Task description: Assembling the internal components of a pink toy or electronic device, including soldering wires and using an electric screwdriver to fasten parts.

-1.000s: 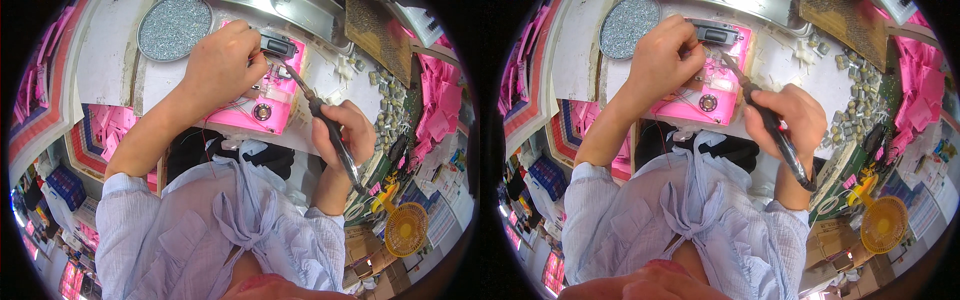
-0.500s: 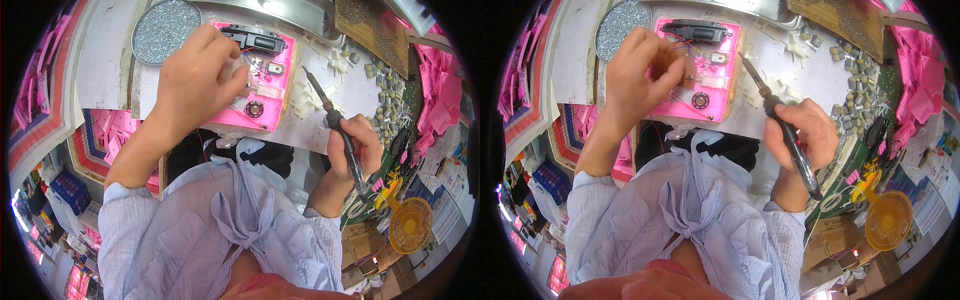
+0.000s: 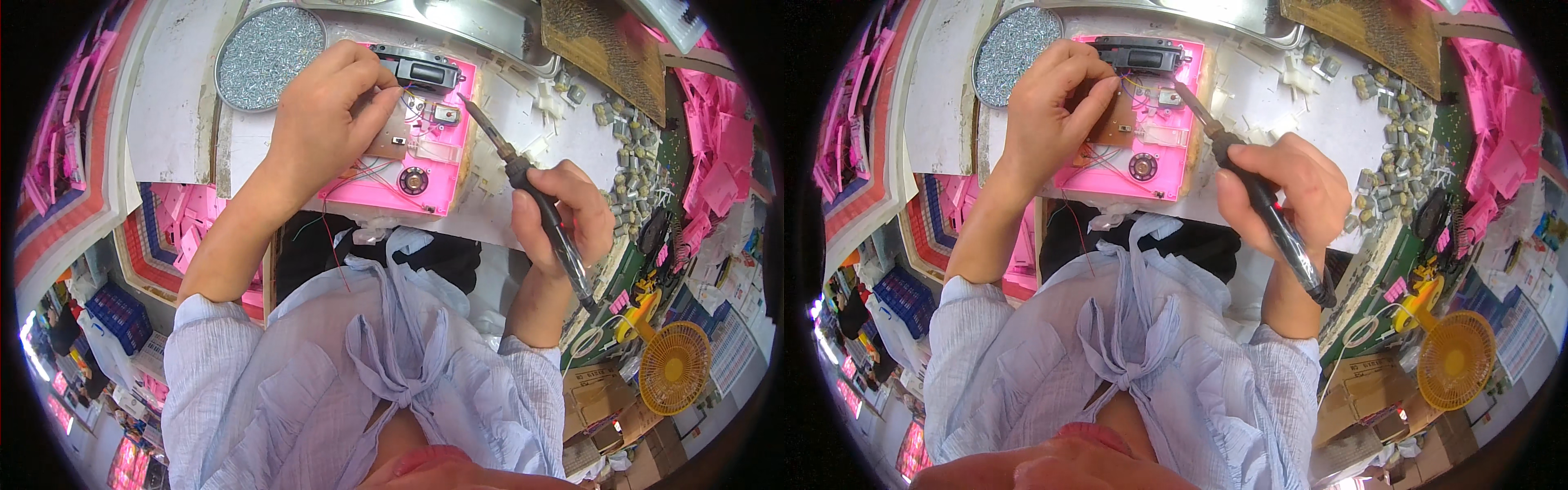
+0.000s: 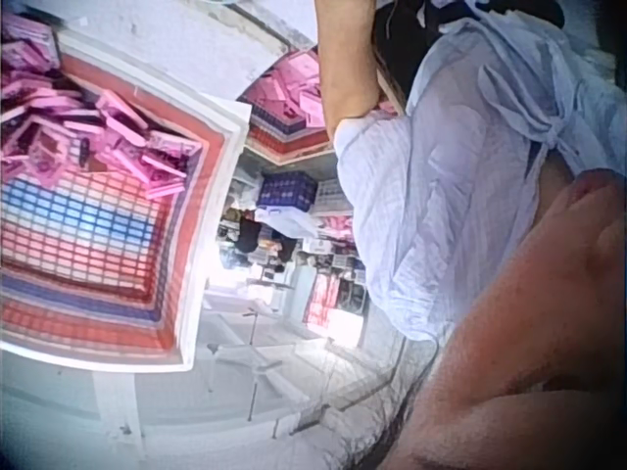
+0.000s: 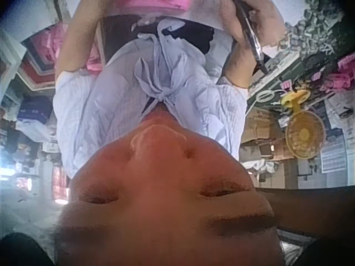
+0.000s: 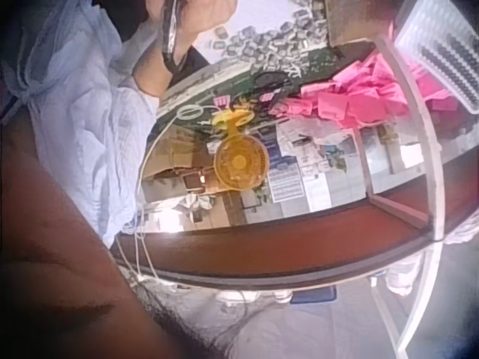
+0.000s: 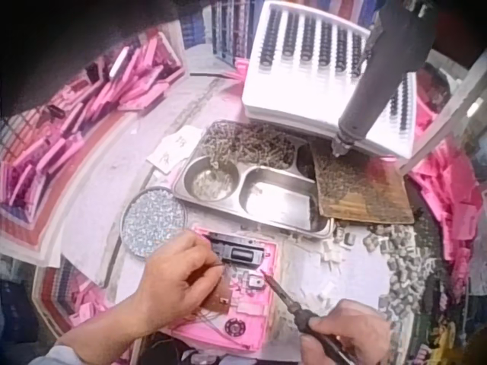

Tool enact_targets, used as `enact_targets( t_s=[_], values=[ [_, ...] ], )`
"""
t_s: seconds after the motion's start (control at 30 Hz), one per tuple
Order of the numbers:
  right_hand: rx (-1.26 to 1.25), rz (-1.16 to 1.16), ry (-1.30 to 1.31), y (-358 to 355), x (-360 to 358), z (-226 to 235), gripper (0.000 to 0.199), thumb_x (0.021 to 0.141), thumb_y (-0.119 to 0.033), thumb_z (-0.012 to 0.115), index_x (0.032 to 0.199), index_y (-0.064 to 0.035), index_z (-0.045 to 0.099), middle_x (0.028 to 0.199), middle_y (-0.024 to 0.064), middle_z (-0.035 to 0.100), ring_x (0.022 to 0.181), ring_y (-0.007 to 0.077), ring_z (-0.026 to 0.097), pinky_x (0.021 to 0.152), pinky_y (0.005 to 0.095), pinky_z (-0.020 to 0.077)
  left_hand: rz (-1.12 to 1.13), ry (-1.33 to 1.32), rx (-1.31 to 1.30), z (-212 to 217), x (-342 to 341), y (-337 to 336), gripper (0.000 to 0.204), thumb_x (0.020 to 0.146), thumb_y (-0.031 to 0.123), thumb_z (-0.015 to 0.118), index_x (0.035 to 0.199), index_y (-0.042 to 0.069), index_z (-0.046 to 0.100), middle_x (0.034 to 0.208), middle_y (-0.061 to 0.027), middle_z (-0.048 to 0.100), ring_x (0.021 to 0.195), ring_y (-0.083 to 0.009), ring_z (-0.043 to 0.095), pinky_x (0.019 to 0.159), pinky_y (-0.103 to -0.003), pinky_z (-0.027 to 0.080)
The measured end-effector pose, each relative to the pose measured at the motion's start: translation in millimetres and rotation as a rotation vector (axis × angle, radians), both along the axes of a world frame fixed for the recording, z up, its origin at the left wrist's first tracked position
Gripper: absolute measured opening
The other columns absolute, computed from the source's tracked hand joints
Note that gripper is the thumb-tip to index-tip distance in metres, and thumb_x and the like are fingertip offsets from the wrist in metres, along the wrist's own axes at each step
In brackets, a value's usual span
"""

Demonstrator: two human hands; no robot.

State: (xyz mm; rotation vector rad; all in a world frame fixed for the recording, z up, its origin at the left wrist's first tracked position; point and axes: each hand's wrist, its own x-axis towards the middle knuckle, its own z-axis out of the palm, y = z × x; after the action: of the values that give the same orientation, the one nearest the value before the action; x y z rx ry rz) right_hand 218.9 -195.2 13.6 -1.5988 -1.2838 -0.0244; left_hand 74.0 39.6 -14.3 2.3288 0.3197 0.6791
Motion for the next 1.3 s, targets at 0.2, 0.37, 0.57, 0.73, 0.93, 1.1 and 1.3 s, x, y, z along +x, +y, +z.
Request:
enact_targets(
  t_s=[0.2, 0.37, 0.57, 0.73, 0.93, 1.1, 1.3],
  values=[
    [-0.032, 0.026, 0.009, 16, 0, 0, 0.028, 0.075, -0.004, 0.084, 0.098, -0.0002, 0.069, 0.063, 0.0058, 0.06, 0.048, 0.0157, 0.052, 0.045, 0.0268, 0.0373, 0.0, 0.035, -0.035, 1, 6, 0, 0.008, 0.079, 0.009, 0.074, 0.08, 0.003, 0.068, 0.082, -0.0088, 0.063, 0.073, -0.0275, 0.065, 0.064, -0.039, 0.051],
    [-0.127, 0.054, 0.031, 24, -1, 1, 0.03, 0.073, -0.004, 0.085, 0.099, -0.0017, 0.07, 0.067, 0.0063, 0.064, 0.051, 0.0164, 0.055, 0.047, 0.0271, 0.0399, 0.004, 0.064, 0.055, 0, 7, 0, 0.01, 0.08, 0.003, 0.073, 0.082, 0.0, 0.064, 0.082, -0.008, 0.061, 0.068, -0.0209, 0.063, 0.061, -0.031, 0.052],
    [-0.143, 0.086, -0.058, 31, 2, 0, 0.025, 0.077, -0.005, 0.083, 0.098, -0.0006, 0.07, 0.071, 0.0071, 0.065, 0.057, 0.0143, 0.057, 0.051, 0.0251, 0.0405, 0.023, 0.042, 0.089, -3, 10, -1, 0.012, 0.078, 0.003, 0.074, 0.079, 0.0, 0.062, 0.079, -0.0077, 0.058, 0.065, -0.0211, 0.062, 0.06, -0.032, 0.051],
    [-0.149, 0.083, -0.039, 35, 3, -3, 0.025, 0.074, -0.005, 0.084, 0.095, -0.004, 0.071, 0.073, 0.0058, 0.068, 0.055, 0.017, 0.059, 0.051, 0.0278, 0.0438, 0.019, 0.025, 0.093, -4, 11, -1, 0.014, 0.078, 0.004, 0.075, 0.077, 0.001, 0.061, 0.077, -0.0078, 0.056, 0.065, -0.0211, 0.061, 0.059, -0.032, 0.05],
    [-0.157, 0.078, -0.022, 38, 1, -1, 0.025, 0.073, -0.005, 0.083, 0.094, -0.007, 0.071, 0.073, 0.0047, 0.068, 0.055, 0.0179, 0.059, 0.051, 0.029, 0.0448, 0.017, 0.036, 0.095, -2, 11, -1, 0.013, 0.078, 0.004, 0.074, 0.078, 0.001, 0.061, 0.077, -0.0078, 0.056, 0.065, -0.0213, 0.06, 0.059, -0.032, 0.05],
    [-0.139, 0.087, -0.035, 40, 2, -3, 0.025, 0.073, -0.004, 0.083, 0.094, -0.0072, 0.071, 0.073, 0.0046, 0.068, 0.055, 0.018, 0.06, 0.051, 0.0291, 0.0451, 0.015, 0.034, 0.092, -2, 11, 0, 0.013, 0.078, 0.004, 0.074, 0.078, 0.001, 0.062, 0.077, -0.0075, 0.056, 0.064, -0.0208, 0.06, 0.059, -0.032, 0.05],
    [-0.129, 0.09, -0.048, 40, 2, -5, 0.025, 0.073, -0.004, 0.083, 0.094, -0.007, 0.07, 0.073, 0.0046, 0.069, 0.055, 0.0181, 0.06, 0.051, 0.0292, 0.0459, 0.004, 0.027, 0.08, -3, 11, 0, 0.013, 0.078, 0.004, 0.074, 0.077, 0.001, 0.062, 0.077, -0.0074, 0.056, 0.064, -0.0207, 0.06, 0.058, -0.032, 0.05]
  ],
)
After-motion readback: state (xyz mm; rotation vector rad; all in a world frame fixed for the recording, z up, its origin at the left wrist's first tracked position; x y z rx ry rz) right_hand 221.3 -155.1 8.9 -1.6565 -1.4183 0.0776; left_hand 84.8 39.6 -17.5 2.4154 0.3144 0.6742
